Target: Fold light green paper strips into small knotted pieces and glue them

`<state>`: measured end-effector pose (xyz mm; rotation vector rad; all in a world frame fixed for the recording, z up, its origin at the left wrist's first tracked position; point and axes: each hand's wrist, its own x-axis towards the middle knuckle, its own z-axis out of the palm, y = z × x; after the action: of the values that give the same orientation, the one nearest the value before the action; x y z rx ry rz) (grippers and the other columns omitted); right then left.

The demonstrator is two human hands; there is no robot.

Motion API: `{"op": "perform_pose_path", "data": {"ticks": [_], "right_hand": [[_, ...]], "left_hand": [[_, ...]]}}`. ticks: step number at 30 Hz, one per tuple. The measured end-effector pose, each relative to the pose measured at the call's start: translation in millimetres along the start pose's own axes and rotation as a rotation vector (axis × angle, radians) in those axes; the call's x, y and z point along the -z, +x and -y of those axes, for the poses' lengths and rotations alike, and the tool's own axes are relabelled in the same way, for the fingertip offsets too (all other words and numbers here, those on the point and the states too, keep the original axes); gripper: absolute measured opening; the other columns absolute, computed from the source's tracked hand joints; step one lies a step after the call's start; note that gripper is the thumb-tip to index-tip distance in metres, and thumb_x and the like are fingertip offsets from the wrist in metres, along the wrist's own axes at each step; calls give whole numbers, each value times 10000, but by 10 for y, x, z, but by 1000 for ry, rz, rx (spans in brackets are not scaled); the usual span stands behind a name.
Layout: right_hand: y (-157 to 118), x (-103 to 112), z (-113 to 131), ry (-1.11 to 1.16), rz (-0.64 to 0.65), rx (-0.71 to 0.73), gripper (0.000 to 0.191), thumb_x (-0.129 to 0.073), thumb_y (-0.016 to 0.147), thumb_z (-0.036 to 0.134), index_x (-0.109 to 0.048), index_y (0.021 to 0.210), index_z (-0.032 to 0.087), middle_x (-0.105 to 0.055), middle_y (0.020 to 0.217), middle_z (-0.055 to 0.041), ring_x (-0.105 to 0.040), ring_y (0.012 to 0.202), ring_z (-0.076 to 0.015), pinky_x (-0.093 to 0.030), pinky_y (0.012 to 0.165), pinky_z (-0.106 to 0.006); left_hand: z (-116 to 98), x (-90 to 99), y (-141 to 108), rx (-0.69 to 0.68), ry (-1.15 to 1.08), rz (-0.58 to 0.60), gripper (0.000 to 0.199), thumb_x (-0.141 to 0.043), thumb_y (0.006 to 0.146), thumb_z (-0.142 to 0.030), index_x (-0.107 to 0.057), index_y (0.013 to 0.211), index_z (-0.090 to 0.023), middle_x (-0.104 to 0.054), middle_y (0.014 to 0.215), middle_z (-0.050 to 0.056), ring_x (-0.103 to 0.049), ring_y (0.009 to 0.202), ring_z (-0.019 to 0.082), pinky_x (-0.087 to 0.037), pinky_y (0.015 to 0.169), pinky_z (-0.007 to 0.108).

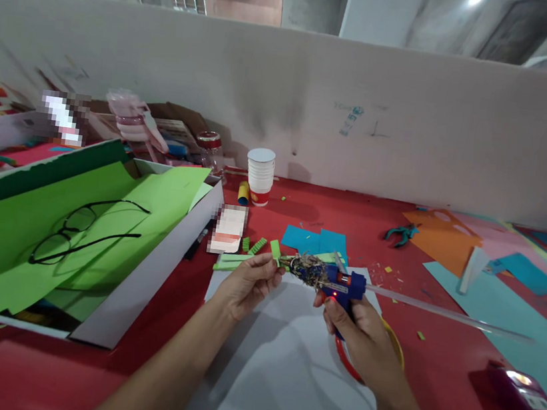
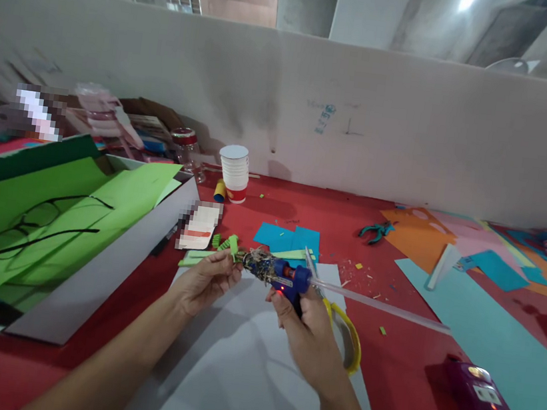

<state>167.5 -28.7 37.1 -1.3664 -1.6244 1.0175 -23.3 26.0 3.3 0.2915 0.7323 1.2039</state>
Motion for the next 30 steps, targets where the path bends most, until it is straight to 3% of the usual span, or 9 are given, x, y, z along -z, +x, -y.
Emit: {"op": "perform_pose_path", "data": {"ticks": [6,12,21,24,27,30], "right_hand": [[-19,16,126,-148,-60,74,242,-482,845,426,-626,833,232,-539,581,4,-481,544,-162,-403,541,-277],[-31,11,93,-239,-72,96,244,-482,854,426,-639,860,239,-573,628,-14,-516,592,-188,-419,597,-298],[-1,37,24,-181,-50,72,266,-493,849,428,-637,916,215,-635,749,-31,-575,718,-204,-445,670,-307],[37,134,-63,-23,-63,-39,322,-506,823,487,-620,866,190,-579,626,-8,-531,588,-161,-416,566,-269],[87,331,-169,141,-178,-225,379,-549,751,558,-567,722,181,-535,509,7,-501,494,-139,-390,501,-253],[138,607,-324,85,-297,-437,368,-584,700,557,-518,686,196,-580,504,-15,-536,467,-165,-404,478,-273]], "left_hand": [[-5,10,17,-21,-20,-4,187,-730,602,-4,-591,619,-127,-598,581,-8,-608,593,88,-496,590,167],[-10,13,20,-21,-7,-29,192,-741,598,-25,-593,655,-132,-597,576,-19,-590,567,78,-491,591,176],[-3,58,51,-78,-21,2,314,-751,598,-65,-592,841,-187,-577,646,-46,-570,598,71,-470,608,176],[-28,70,66,-86,-48,-7,276,-723,621,-51,-589,825,-180,-562,625,-44,-572,604,77,-466,600,175],[-46,66,64,-78,-80,-35,250,-687,639,-20,-583,801,-178,-564,621,-42,-571,591,80,-465,587,178],[-52,47,47,-59,-93,-51,242,-656,653,0,-573,785,-184,-575,632,-38,-569,577,83,-465,578,186]]}}
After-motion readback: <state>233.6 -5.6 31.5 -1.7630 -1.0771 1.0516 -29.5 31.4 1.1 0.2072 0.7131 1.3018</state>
